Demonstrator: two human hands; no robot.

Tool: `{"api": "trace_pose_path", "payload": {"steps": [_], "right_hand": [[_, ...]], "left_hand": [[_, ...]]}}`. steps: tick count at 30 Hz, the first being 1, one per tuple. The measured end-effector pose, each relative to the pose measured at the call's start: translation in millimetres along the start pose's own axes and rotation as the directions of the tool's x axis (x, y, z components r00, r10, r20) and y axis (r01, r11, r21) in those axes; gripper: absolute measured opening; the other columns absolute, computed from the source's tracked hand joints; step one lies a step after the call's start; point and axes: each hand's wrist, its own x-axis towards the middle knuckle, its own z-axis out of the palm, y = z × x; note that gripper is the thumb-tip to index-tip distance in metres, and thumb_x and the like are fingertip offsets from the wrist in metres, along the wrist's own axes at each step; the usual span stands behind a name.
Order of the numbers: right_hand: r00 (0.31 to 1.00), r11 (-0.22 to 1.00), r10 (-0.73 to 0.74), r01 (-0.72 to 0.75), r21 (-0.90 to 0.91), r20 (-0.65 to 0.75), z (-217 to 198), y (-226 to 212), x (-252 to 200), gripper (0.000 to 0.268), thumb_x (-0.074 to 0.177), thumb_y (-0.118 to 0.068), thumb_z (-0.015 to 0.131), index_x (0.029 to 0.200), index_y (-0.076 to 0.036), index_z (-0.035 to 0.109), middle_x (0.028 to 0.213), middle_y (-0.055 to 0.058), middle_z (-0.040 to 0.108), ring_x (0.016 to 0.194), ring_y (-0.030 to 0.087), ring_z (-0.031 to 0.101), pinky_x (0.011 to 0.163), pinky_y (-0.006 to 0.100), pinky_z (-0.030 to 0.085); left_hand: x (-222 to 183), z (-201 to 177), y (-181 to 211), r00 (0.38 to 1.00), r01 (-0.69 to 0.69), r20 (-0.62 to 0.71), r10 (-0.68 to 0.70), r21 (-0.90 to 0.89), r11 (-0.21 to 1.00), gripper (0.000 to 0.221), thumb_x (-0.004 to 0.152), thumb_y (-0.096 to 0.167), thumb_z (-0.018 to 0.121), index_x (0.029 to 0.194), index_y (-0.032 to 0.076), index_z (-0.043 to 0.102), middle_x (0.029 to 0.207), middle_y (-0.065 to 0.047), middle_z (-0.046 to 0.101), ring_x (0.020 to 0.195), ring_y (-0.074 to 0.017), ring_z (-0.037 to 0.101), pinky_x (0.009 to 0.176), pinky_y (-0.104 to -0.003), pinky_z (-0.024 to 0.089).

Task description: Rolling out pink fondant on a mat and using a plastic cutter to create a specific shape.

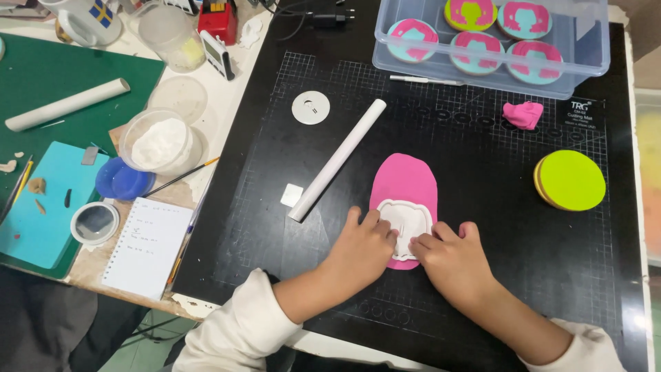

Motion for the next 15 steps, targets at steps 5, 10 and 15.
{"api": "trace_pose_path", "payload": {"steps": [5, 10, 15], "right_hand": [[1.000, 0.999, -0.002, 0.001, -0.050, -0.011, -5.8, -4.2, 3.9, 0.027, 0.077, 0.006, 0.071, 0.067, -0.016, 0.058, 0.066, -0.003, 0.057, 0.076, 0.023, 0.055, 0.062, 0.047, 0.033], [0.997, 0.997, 0.076, -0.077, 0.019, 0.020, -16.5, 2.3, -0.5, 0.017, 0.080, -0.006, 0.071, 0.088, -0.021, 0.071, 0.085, -0.011, 0.070, 0.088, 0.021, 0.058, 0.066, 0.050, 0.034], [0.957, 0.980, 0.198, -0.199, -0.017, 0.213, -40.1, 2.1, 14.1, 0.023, 0.099, -0.014, 0.054, 0.112, -0.024, 0.070, 0.111, -0.008, 0.071, 0.108, 0.017, 0.057, 0.085, 0.047, 0.031]], "left_hand": [[-4.5, -14.6, 8.1, 0.998, 0.012, -0.059, -0.008, 0.063, 0.998, 0.019, 0.090, 0.013, 0.061, 0.076, 0.014, 0.074, 0.086, -0.008, 0.069, 0.112, -0.0293, 0.057, 0.083, -0.048, 0.043], [-2.8, 1.4, 2.4, 1.000, 0.008, -0.005, -0.008, -0.012, 1.000, 0.018, 0.085, 0.009, 0.062, 0.072, 0.014, 0.074, 0.076, -0.005, 0.067, 0.091, -0.0280, 0.057, 0.082, -0.050, 0.041], [2.4, -13.6, 4.2, 0.998, 0.022, -0.047, -0.032, -0.210, 0.978, 0.013, 0.084, 0.000, 0.066, 0.075, -0.002, 0.075, 0.066, -0.017, 0.066, 0.077, -0.0311, 0.056, 0.086, -0.056, 0.034]]}}
